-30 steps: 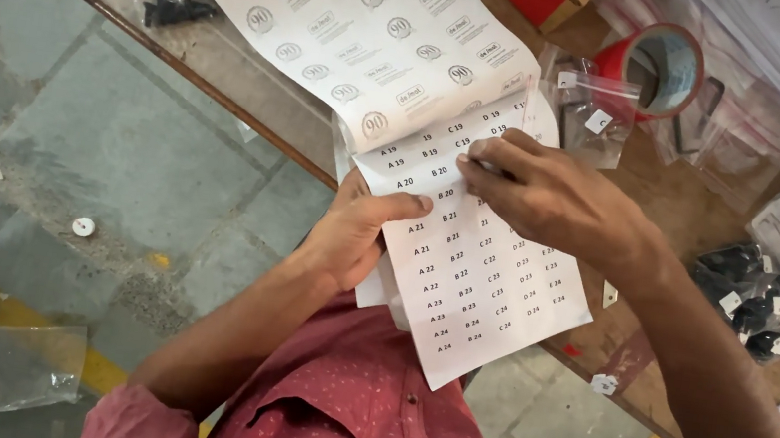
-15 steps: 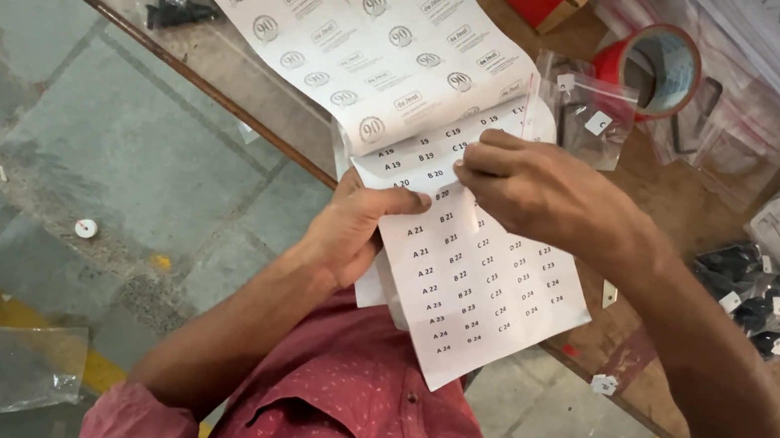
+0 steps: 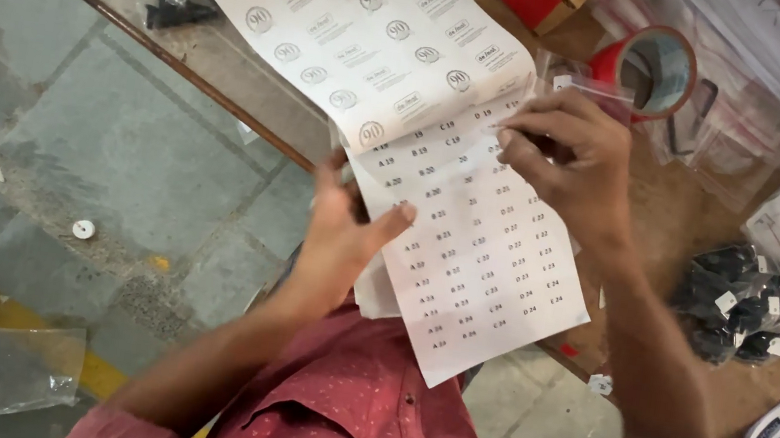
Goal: The person peels small stickers from a sheet and applies them to small black plastic components. The person takes the components from plastic bags, applies a sticker to each, and places the components back into the bags or onto the table.
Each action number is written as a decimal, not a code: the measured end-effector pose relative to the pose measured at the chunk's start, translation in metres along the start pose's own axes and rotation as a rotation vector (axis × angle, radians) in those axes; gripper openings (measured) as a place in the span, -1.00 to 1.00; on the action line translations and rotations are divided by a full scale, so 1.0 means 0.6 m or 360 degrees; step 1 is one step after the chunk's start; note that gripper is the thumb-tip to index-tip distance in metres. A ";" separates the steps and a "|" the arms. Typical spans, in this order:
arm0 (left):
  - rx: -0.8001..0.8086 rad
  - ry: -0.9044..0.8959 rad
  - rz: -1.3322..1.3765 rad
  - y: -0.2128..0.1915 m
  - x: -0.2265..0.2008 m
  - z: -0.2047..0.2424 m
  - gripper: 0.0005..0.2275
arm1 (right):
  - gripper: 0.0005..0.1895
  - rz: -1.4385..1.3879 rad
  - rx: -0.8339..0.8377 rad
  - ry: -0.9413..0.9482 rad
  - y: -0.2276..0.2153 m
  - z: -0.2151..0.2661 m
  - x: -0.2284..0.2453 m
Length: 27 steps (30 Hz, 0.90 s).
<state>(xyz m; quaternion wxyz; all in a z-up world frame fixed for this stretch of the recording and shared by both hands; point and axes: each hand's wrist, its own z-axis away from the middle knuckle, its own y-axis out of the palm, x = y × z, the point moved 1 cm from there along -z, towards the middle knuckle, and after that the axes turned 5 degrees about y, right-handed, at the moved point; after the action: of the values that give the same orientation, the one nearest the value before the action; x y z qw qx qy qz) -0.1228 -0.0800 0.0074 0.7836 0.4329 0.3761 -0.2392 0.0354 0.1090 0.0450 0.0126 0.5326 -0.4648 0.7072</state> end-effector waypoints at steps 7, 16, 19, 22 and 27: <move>-0.0313 0.1244 -0.1619 0.014 -0.015 0.090 -0.51 | -0.84 0.0191 -0.0505 -0.0002 0.054 0.112 0.064; 0.0507 0.0680 -0.0918 0.056 0.016 0.072 -0.47 | -0.72 0.0610 -0.0797 -0.0538 0.075 0.160 0.092; 0.0459 0.0447 -0.0669 0.049 0.036 0.067 -0.45 | -0.63 0.0476 -0.0588 -0.0431 0.073 0.169 0.082; 0.0439 0.0426 -0.0523 0.045 0.056 0.062 -0.52 | -0.66 0.0135 -0.0531 -0.0141 0.080 0.187 0.045; 0.0582 0.0388 -0.0572 0.065 0.069 0.057 -0.57 | -0.84 -0.1254 -0.0580 0.0489 0.087 0.213 0.007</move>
<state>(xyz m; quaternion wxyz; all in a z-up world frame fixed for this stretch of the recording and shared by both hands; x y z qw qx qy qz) -0.0575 -0.0912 0.0055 0.5865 0.5189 0.4889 -0.3844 0.1016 -0.0087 0.0147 0.4426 0.5469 -0.3362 0.6260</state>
